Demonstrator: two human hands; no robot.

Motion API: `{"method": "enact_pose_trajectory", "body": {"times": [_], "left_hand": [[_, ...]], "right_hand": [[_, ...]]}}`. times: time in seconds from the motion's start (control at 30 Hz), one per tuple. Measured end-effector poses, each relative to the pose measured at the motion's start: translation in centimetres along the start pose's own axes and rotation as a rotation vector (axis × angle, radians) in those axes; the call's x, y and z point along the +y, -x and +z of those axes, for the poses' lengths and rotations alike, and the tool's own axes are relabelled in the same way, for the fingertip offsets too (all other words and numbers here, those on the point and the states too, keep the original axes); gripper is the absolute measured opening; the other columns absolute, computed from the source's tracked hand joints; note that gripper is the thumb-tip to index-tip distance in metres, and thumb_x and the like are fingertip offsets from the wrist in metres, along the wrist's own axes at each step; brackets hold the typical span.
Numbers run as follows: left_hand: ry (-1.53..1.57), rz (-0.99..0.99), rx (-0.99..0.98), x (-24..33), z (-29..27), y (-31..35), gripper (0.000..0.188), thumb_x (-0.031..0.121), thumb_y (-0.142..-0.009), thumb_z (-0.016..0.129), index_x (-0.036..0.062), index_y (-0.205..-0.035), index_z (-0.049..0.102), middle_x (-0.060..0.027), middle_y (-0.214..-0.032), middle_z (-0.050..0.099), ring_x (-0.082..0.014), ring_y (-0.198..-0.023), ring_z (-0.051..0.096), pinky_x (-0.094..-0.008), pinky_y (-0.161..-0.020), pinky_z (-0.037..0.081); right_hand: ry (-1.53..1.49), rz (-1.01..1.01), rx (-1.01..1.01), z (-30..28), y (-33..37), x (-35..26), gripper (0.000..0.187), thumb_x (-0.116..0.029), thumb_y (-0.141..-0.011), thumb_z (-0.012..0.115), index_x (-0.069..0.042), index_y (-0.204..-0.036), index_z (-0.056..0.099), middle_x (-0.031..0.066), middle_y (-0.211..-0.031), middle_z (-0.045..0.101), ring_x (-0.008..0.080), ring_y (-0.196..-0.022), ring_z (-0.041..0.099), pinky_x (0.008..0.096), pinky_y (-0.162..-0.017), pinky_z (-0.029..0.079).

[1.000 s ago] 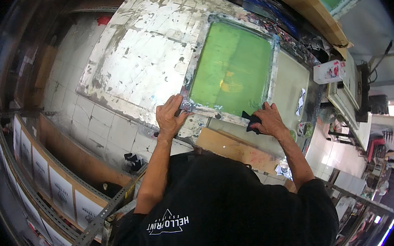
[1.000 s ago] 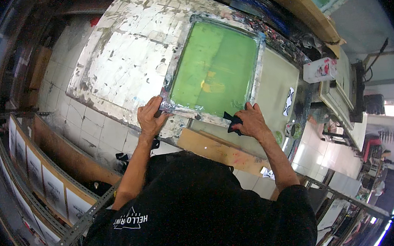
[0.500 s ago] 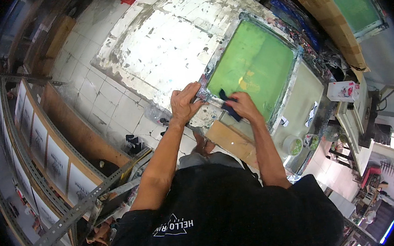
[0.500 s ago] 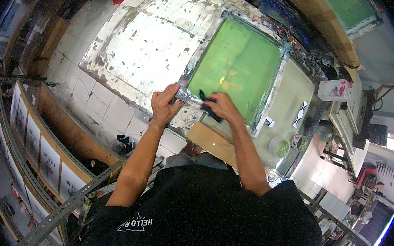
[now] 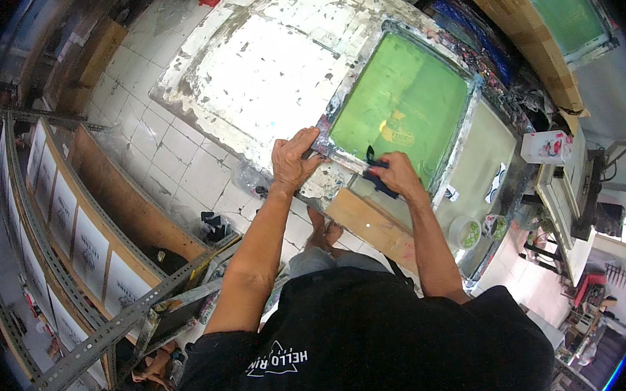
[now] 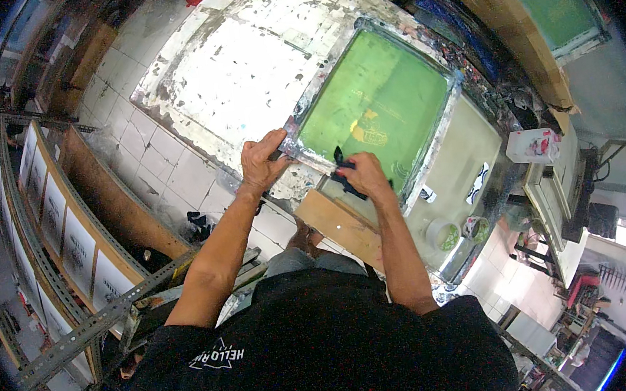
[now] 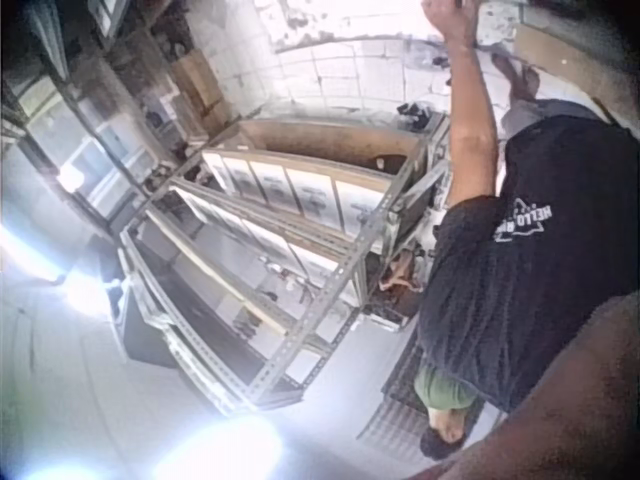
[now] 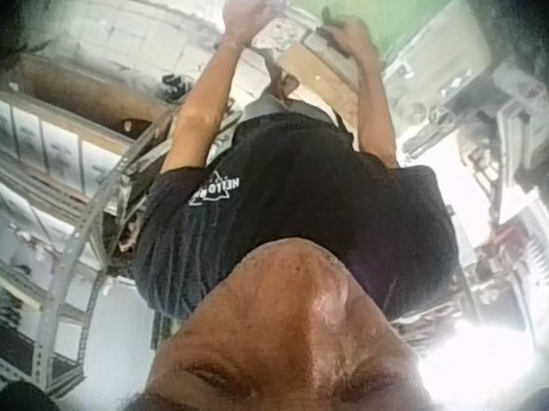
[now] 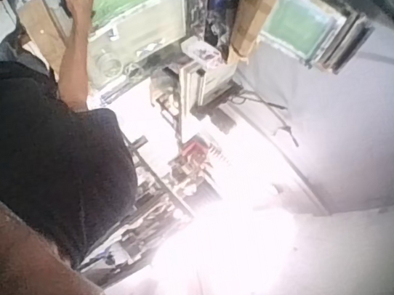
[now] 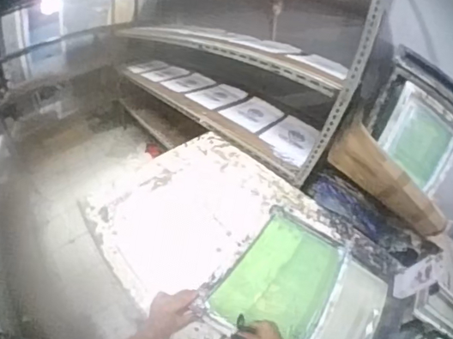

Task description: The person cleans a green screen with a cloth and applies tape to its edges. They repeat this process on a second screen, wiping the surface and securing the borders with tape.

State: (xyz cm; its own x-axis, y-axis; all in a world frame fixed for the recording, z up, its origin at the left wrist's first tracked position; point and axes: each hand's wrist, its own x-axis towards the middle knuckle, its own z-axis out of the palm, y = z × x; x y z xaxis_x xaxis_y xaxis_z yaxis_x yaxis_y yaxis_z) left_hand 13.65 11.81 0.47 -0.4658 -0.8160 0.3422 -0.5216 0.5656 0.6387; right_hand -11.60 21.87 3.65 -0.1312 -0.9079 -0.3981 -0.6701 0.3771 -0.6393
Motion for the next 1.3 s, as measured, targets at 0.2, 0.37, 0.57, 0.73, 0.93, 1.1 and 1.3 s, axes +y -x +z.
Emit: {"method": "enact_pose_trajectory", "body": {"times": [0.2, 0.37, 0.57, 0.73, 0.93, 1.1, 1.3], "left_hand": [[-0.02, 0.023, -0.012, 0.0, 0.3, -0.2, 0.063, 0.026, -0.06, 0.084, 0.0122, -0.119, 0.065, -0.0052, -0.118, 0.068, -0.017, -0.097, 0.065, -0.0328, -0.072, 0.038], [-0.011, 0.01, 0.01, -0.2, 0.2, 0.2, 0.06, 0.02, -0.061, 0.082, 0.0127, -0.118, 0.065, -0.0053, -0.117, 0.068, -0.0167, -0.097, 0.065, -0.0325, -0.073, 0.039], [0.001, 0.024, 0.031, -0.5, 0.7, 0.2, 0.06, 0.023, -0.061, 0.082, 0.014, -0.118, 0.065, -0.0041, -0.116, 0.068, -0.0168, -0.095, 0.065, -0.0325, -0.073, 0.039], [-0.001, 0.008, 0.016, -0.2, 0.5, 0.1, 0.061, 0.031, -0.062, 0.083, 0.0142, -0.118, 0.065, -0.0043, -0.116, 0.068, -0.0173, -0.095, 0.065, -0.0327, -0.072, 0.039], [0.026, -0.031, 0.035, -0.4, 0.3, 0.3, 0.063, 0.035, -0.062, 0.083, 0.014, -0.118, 0.065, -0.0044, -0.117, 0.068, -0.0171, -0.096, 0.065, -0.0324, -0.072, 0.038], [0.023, -0.054, 0.002, 0.1, 0.1, 0.1, 0.062, 0.03, -0.062, 0.084, 0.0139, -0.119, 0.065, -0.0055, -0.119, 0.067, -0.0176, -0.098, 0.065, -0.0327, -0.073, 0.039], [0.021, -0.029, -0.007, 0.1, 0.4, -0.1, 0.062, 0.027, -0.062, 0.085, 0.0138, -0.119, 0.065, -0.0054, -0.119, 0.067, -0.0183, -0.097, 0.065, -0.0329, -0.074, 0.039]], "right_hand": [[-0.209, -0.163, 0.093, 3.6, -5.6, -6.3, 0.027, -0.019, -0.078, 0.072, 0.003, -0.092, 0.07, 0.0273, -0.086, 0.066, 0.0396, -0.08, 0.066, 0.0424, -0.07, 0.05], [0.238, -0.096, -0.013, -1.4, 0.9, -0.9, 0.032, -0.031, -0.082, 0.071, 0.001, -0.088, 0.071, 0.0253, -0.087, 0.067, 0.0417, -0.085, 0.064, 0.048, -0.075, 0.05], [0.749, 0.047, -0.187, -6.1, 6.6, 2.6, 0.037, -0.038, -0.081, 0.071, -0.001, -0.085, 0.071, 0.0206, -0.096, 0.067, 0.0342, -0.1, 0.061, 0.0445, -0.091, 0.042], [0.641, -0.048, -0.424, -8.1, 5.5, 5.6, 0.034, -0.034, -0.075, 0.077, -0.002, -0.084, 0.071, 0.0193, -0.1, 0.067, 0.0343, -0.102, 0.059, 0.0444, -0.092, 0.042], [0.147, -0.052, -0.19, -4.8, 3.3, 3.3, 0.028, -0.017, -0.073, 0.077, 0.007, -0.083, 0.065, 0.0261, -0.076, 0.062, 0.0367, -0.075, 0.062, 0.0431, -0.068, 0.048], [-0.139, -0.086, 0.059, 2.4, -3.1, -0.8, 0.03, -0.018, -0.073, 0.077, 0.006, -0.089, 0.067, 0.0267, -0.074, 0.063, 0.0224, -0.062, 0.06, 0.0383, -0.064, 0.047], [-0.248, -0.152, 0.197, 5.4, -6.1, -5.5, 0.022, -0.014, -0.078, 0.073, 0.002, -0.093, 0.069, 0.0236, -0.079, 0.067, 0.0286, -0.067, 0.065, 0.0381, -0.066, 0.049]]}}
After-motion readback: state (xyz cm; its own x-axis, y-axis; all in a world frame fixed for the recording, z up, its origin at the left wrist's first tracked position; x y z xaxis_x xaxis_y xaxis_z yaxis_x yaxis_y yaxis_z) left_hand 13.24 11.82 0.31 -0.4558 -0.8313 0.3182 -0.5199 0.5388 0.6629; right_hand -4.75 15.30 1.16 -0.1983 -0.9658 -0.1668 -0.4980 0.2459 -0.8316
